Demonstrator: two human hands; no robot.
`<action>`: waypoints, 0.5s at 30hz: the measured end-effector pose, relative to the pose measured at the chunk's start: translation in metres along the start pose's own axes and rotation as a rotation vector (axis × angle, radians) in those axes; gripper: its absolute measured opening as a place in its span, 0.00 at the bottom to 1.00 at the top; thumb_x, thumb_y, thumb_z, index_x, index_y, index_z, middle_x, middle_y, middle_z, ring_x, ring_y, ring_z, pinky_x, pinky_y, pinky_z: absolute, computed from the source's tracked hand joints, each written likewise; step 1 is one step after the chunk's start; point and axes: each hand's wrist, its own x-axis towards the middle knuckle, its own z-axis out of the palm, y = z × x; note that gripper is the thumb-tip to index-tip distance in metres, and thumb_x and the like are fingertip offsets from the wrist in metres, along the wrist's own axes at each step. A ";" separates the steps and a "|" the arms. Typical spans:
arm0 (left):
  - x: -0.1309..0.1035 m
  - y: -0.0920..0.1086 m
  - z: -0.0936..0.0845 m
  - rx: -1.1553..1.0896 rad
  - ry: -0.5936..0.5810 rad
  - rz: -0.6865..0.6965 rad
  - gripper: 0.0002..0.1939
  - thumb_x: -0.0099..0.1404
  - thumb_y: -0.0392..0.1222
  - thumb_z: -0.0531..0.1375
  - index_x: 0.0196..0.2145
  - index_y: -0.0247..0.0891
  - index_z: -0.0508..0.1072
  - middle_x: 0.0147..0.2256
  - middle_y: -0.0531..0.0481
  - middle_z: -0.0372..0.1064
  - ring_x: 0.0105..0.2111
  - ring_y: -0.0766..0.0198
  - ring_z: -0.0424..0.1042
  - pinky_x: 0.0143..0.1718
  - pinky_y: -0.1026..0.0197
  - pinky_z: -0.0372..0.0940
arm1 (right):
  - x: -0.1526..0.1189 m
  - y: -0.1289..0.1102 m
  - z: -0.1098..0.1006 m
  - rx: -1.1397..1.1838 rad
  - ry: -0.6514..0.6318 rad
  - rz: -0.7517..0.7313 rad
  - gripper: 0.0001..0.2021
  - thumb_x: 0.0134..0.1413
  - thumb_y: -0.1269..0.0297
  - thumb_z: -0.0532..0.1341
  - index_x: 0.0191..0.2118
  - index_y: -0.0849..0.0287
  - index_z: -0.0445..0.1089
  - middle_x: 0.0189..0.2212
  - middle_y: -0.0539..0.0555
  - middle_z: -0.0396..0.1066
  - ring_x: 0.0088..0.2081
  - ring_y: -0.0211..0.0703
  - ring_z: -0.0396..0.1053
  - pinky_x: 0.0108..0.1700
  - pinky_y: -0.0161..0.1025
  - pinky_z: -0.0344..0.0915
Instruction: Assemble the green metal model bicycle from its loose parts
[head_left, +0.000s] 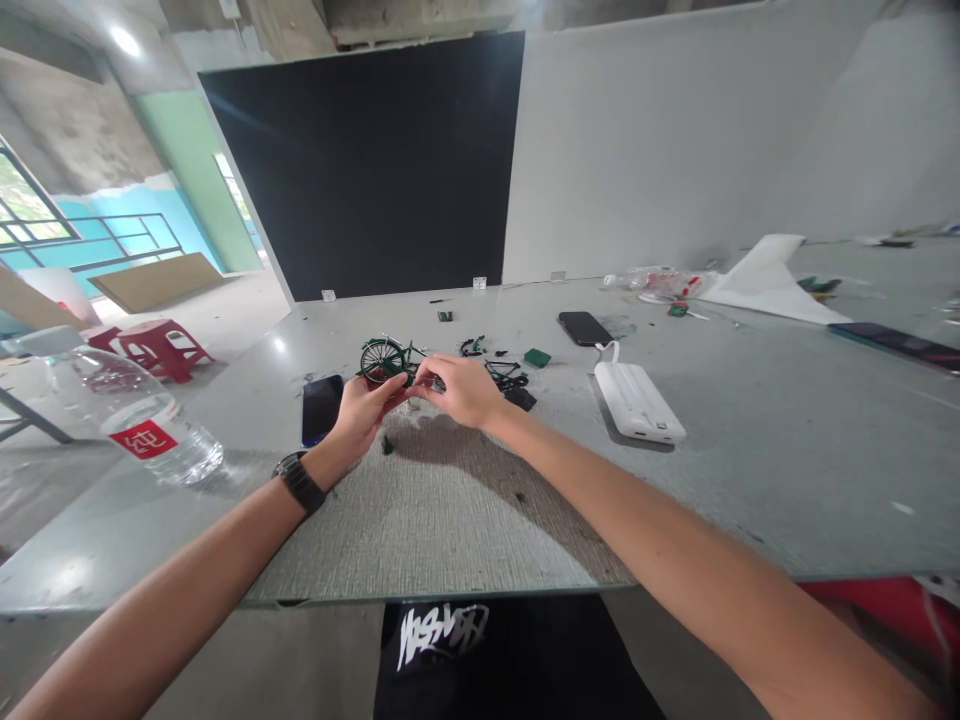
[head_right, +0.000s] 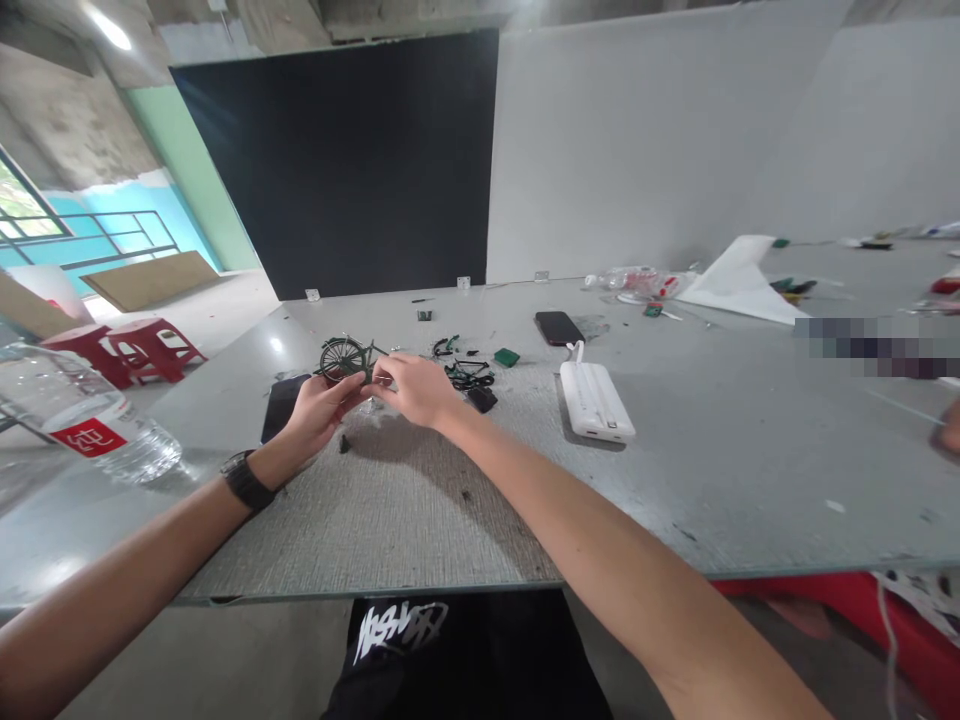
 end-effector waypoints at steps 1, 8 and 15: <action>0.000 0.000 0.000 0.003 0.009 -0.006 0.14 0.51 0.41 0.74 0.22 0.33 0.74 0.25 0.49 0.74 0.29 0.65 0.76 0.41 0.60 0.74 | 0.000 0.002 -0.001 0.001 0.007 0.000 0.12 0.66 0.53 0.60 0.37 0.57 0.69 0.36 0.53 0.75 0.37 0.42 0.69 0.37 0.39 0.58; 0.001 -0.002 -0.003 0.077 0.006 -0.018 0.12 0.53 0.41 0.73 0.26 0.33 0.76 0.28 0.48 0.76 0.30 0.64 0.77 0.43 0.58 0.73 | 0.000 0.006 -0.003 -0.022 0.077 0.017 0.10 0.67 0.57 0.60 0.40 0.58 0.73 0.36 0.53 0.75 0.36 0.41 0.69 0.37 0.38 0.58; 0.000 -0.002 -0.002 0.112 -0.085 -0.017 0.13 0.52 0.43 0.74 0.31 0.32 0.80 0.35 0.45 0.78 0.34 0.63 0.76 0.45 0.57 0.73 | 0.000 0.004 -0.002 -0.024 0.116 -0.005 0.10 0.68 0.61 0.58 0.43 0.59 0.76 0.40 0.55 0.76 0.38 0.41 0.70 0.38 0.37 0.60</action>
